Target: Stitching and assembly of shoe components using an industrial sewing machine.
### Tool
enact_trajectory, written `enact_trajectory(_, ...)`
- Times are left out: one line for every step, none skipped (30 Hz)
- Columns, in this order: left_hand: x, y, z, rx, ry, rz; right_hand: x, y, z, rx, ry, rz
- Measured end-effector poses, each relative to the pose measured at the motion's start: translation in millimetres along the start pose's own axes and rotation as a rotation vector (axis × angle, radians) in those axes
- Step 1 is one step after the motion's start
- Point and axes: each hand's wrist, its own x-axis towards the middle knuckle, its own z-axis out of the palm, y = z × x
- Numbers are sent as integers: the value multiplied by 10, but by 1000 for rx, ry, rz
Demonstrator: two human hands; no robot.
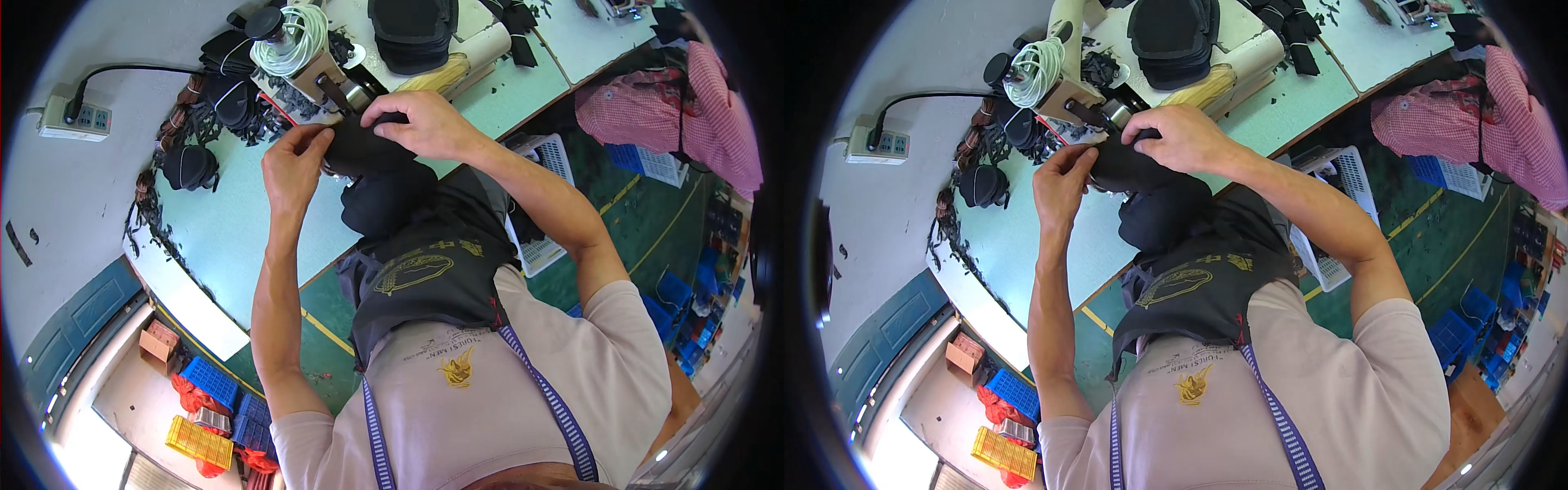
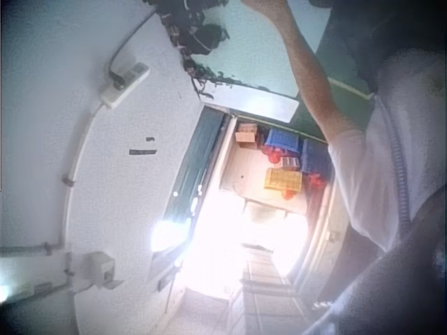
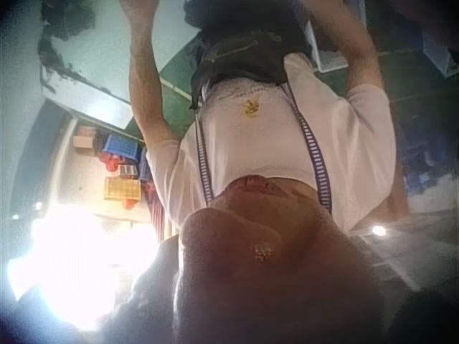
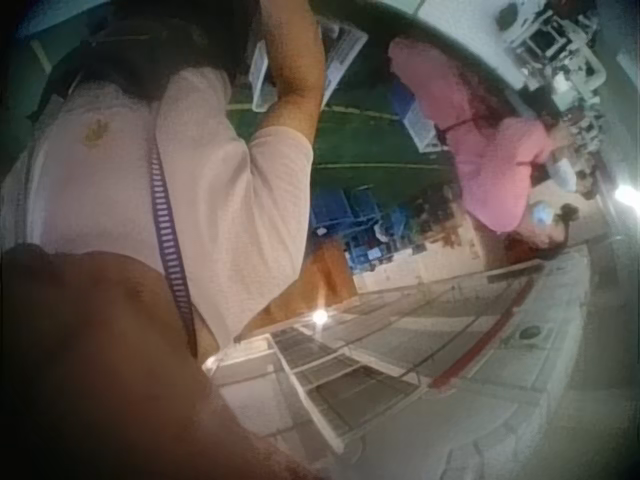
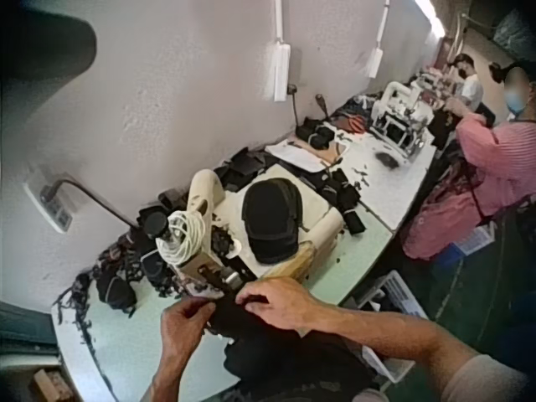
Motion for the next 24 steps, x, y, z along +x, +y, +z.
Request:
enact_trajectory(19,37,26,-1,-2,1,21,-12,-5,-52,0,123)
enact_trajectory(25,99,60,110,47,-1,34,43,28,-83,30,83)
enact_trajectory(29,142,76,222,97,-3,46,45,48,-84,31,85)
enact_trajectory(41,152,79,221,94,-1,65,46,67,-123,32,87)
enact_trajectory(54,157,78,274,117,29,87,42,84,-162,33,89)
enact_trajectory(66,165,77,326,139,60,120,36,102,-162,34,92)
enact_trajectory(87,186,67,327,138,59,158,25,130,-177,35,88)
enact_trajectory(128,218,63,364,128,28,177,23,141,-192,35,85)
enact_trajectory(165,234,71,401,118,-3,172,23,114,-190,36,87)
enact_trajectory(143,230,100,364,158,81,188,-29,82,-256,97,44)
enact_trajectory(121,204,172,366,161,80,191,-47,27,-325,164,7)
enact_trajectory(98,173,247,312,174,60,173,-68,-34,-365,189,-7)
enact_trajectory(82,174,309,257,179,42,144,-72,-103,-363,192,-3)
enact_trajectory(19,198,302,272,197,72,118,-77,-170,-370,192,-57)
enact_trajectory(-25,172,281,274,193,73,96,-89,-234,-377,192,-111)
enact_trajectory(-58,135,261,154,166,83,59,-126,-301,-334,163,-105)
enact_trajectory(-89,108,234,35,139,93,2,-112,-321,-334,165,-103)
enact_trajectory(-128,95,200,36,138,93,-54,-92,-334,-144,117,-113)
enact_trajectory(-169,90,161,43,37,183,-101,-81,-335,46,69,-124)
enact_trajectory(-182,84,126,50,-64,273,-142,-27,-272,226,-5,-49)
enact_trajectory(-165,70,86,51,-63,274,-173,8,-185,226,-4,-51)
enact_trajectory(-149,51,37,-96,-126,137,-197,22,-83,397,-20,57)
enact_trajectory(-130,48,6,-244,-190,-2,-211,31,4,566,-35,169)
enact_trajectory(-118,73,-28,-221,-191,-13,-209,22,66,522,-20,189)
